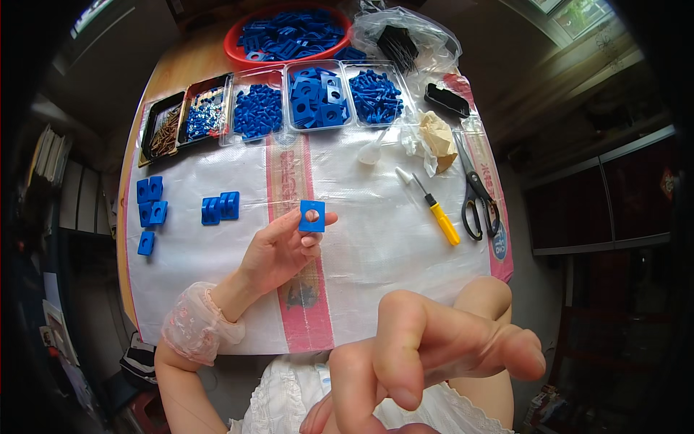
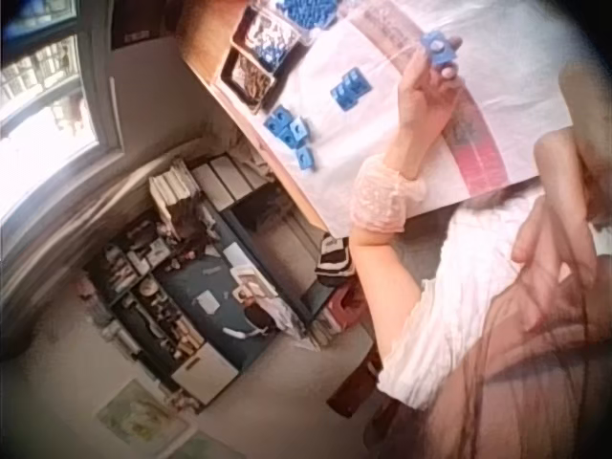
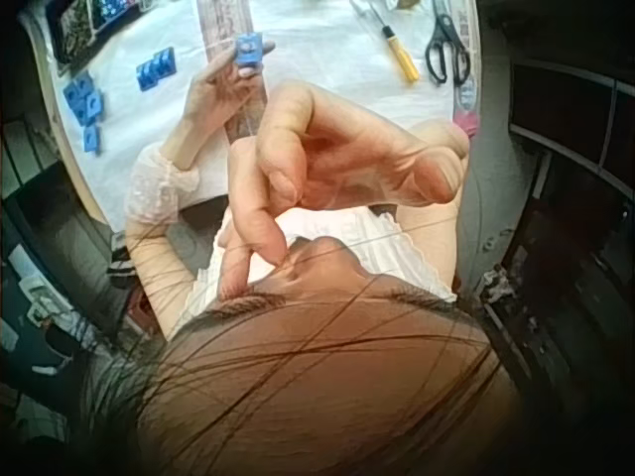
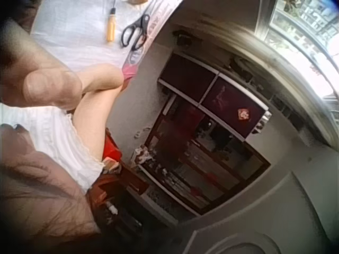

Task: The recorder is assembling small blue plastic housing components by applying glue from a bottle and joining pieces together.

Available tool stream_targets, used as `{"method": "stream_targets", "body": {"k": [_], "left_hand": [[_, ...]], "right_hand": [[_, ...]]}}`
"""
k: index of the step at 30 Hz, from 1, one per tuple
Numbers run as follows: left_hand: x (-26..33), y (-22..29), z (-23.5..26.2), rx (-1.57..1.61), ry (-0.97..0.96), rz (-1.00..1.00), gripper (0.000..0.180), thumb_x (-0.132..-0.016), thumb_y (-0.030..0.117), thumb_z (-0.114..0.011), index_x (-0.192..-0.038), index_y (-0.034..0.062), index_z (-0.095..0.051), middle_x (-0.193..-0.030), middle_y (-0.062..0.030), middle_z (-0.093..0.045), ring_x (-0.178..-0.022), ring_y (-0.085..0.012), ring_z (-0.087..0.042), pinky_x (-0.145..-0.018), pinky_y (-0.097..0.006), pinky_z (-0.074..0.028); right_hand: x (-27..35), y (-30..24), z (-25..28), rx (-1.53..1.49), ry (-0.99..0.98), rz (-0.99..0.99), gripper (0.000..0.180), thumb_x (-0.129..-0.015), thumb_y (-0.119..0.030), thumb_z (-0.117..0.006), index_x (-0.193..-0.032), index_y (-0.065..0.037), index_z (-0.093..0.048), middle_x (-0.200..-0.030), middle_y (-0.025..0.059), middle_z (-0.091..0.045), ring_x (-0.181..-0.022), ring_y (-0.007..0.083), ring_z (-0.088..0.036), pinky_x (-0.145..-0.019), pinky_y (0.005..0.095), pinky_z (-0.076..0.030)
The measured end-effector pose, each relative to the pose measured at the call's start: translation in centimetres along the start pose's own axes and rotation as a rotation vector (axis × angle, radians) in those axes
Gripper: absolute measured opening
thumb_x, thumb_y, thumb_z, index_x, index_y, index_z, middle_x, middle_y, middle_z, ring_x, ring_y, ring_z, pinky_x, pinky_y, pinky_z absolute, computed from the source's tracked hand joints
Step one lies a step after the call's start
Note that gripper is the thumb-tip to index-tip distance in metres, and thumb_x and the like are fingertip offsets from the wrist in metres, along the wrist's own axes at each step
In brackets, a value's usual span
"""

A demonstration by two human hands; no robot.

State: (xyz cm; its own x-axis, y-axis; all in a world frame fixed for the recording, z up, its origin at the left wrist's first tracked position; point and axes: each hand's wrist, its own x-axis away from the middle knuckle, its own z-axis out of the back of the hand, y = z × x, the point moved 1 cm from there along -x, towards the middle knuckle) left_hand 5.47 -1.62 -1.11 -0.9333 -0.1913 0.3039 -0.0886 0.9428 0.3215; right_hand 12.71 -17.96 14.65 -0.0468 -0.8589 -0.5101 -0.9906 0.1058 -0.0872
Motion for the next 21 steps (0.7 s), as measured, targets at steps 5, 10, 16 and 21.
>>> {"method": "stream_targets", "body": {"k": [5, 10, 16, 21], "left_hand": [[-0.1, 0.0, 0.1, -0.05, -0.049, 0.0, 0.03, -0.103, 0.03, -0.048, -0.116, 0.0043, -0.057, -0.129, -0.0147, -0.056, -0.078, -0.006, -0.051, -0.072, -0.021, -0.044], [-0.1, 0.0, 0.3, -0.044, -0.04, 0.002, 0.03, -0.103, 0.03, -0.048, -0.116, 0.0042, -0.057, -0.129, -0.0145, -0.056, -0.078, -0.006, -0.05, -0.072, -0.021, -0.044], [0.0, 0.0, 0.2, -0.044, -0.047, 0.0, 0.031, -0.103, 0.029, -0.049, -0.118, 0.0037, -0.057, -0.129, -0.0142, -0.057, -0.078, -0.0061, -0.051, -0.072, -0.021, -0.044], [-0.3, -0.4, 0.3, 0.013, 0.015, 0.065, 0.03, -0.102, 0.028, -0.05, -0.119, 0.0032, -0.057, -0.13, -0.0146, -0.056, -0.079, -0.0063, -0.051, -0.072, -0.021, -0.045]], "right_hand": [[-0.1, -1.0, 0.7, 0.032, -0.013, -0.113, 0.073, -0.083, -0.057, -0.06, -0.117, 0.002, -0.035, -0.108, 0.0227, -0.047, -0.11, 0.0376, -0.052, -0.097, 0.0531, -0.037], [-0.3, -0.3, 0.3, 0.029, -0.018, -0.066, 0.071, -0.092, -0.059, -0.052, -0.121, 0.003, -0.034, -0.109, 0.0267, -0.048, -0.106, 0.0394, -0.051, -0.098, 0.0535, -0.036], [-0.6, -1.8, -0.5, 0.101, 0.124, -0.233, 0.068, -0.088, -0.057, -0.056, -0.117, 0.001, -0.035, -0.105, 0.0196, -0.048, -0.104, 0.034, -0.056, -0.098, 0.0456, -0.04], [-1.0, -3.5, 0.1, 0.381, 0.298, -0.319, 0.054, -0.101, -0.054, -0.038, -0.116, -0.002, -0.037, -0.09, 0.0152, -0.053, -0.07, 0.0226, -0.059, -0.09, 0.0434, -0.043]]}}
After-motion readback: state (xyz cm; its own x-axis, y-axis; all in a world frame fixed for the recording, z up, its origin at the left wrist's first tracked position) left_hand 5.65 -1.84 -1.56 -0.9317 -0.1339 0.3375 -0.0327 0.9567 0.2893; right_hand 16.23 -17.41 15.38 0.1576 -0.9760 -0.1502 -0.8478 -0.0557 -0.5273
